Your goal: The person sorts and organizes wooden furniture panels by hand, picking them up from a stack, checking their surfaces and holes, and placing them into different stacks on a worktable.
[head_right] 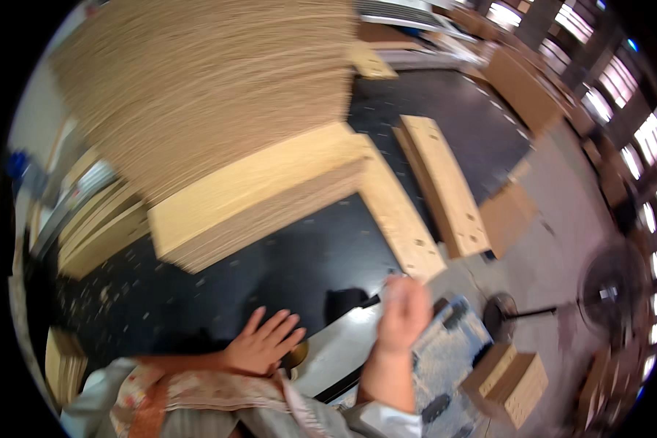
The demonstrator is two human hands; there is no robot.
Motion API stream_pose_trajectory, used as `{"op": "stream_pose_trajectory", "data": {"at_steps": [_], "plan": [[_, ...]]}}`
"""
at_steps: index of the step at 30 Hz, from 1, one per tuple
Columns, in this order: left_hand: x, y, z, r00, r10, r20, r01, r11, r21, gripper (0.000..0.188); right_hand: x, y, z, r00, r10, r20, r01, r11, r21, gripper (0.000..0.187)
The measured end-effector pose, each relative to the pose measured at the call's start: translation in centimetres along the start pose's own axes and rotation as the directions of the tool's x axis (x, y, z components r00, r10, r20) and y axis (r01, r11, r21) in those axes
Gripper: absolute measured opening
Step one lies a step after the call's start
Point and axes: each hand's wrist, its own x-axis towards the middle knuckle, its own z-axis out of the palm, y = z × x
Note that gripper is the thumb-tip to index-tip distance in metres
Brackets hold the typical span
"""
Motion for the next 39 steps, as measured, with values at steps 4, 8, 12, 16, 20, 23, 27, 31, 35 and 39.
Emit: {"op": "stream_pose_trajectory", "data": {"at_steps": [4,8,12,16,20,23,27,31,35,39], "plan": [[-0.9,-0.9,2.5,0.995,-0.002,-0.098,-0.033,0.933,-0.359,0.054,-10.1,-7.5,5.3,0.795,-0.205,0.571,0.006,0.944,0.331,0.012],[-1.6,-4.2,2.6,0.984,-0.140,-0.110,-0.042,0.417,-0.908,0.044,-11.8,-12.9,6.4,0.521,-0.435,0.734,0.065,0.878,0.474,0.018],[-5.6,-6.2,-0.5,0.927,-0.356,-0.114,0.069,0.461,-0.885,0.023,-12.7,-14.8,6.6,0.495,-0.454,0.741,0.203,0.890,0.409,0.019],[-14.3,-13.4,-7.3,0.631,-0.420,-0.653,0.143,0.890,-0.434,0.022,-14.8,-17.1,8.6,0.601,-0.275,0.751,0.115,0.959,0.259,0.020],[-22.2,-21.0,-11.7,0.387,-0.690,-0.611,0.601,0.692,-0.401,0.050,-14.9,-21.0,14.9,0.415,-0.418,0.808,0.270,0.905,0.330,0.034],[-24.9,-24.6,-15.3,0.453,-0.796,-0.401,0.817,0.551,-0.170,0.082,-13.5,-22.5,22.1,0.278,-0.540,0.794,0.490,0.791,0.367,0.056],[-27.2,-28.4,-17.4,0.448,-0.886,-0.123,0.894,0.441,0.078,0.102,-10.8,-24.9,33.3,0.245,-0.480,0.842,0.631,0.739,0.237,0.080],[-27.4,-29.8,-14.9,0.410,-0.903,-0.126,0.912,0.409,0.037,0.092,-9.0,-24.8,40.6,0.200,-0.326,0.924,0.700,0.707,0.098,0.095],[-27.6,-29.6,-14.2,0.459,-0.843,-0.280,0.881,0.472,0.024,0.065,-9.3,-23.1,42.1,0.159,-0.190,0.969,0.712,0.702,0.021,0.075],[-27.8,-28.6,-15.0,0.473,-0.858,-0.199,0.880,0.471,0.060,0.052,-10.3,-23.7,40.8,0.177,-0.234,0.956,0.776,0.631,0.010,0.056]]}}
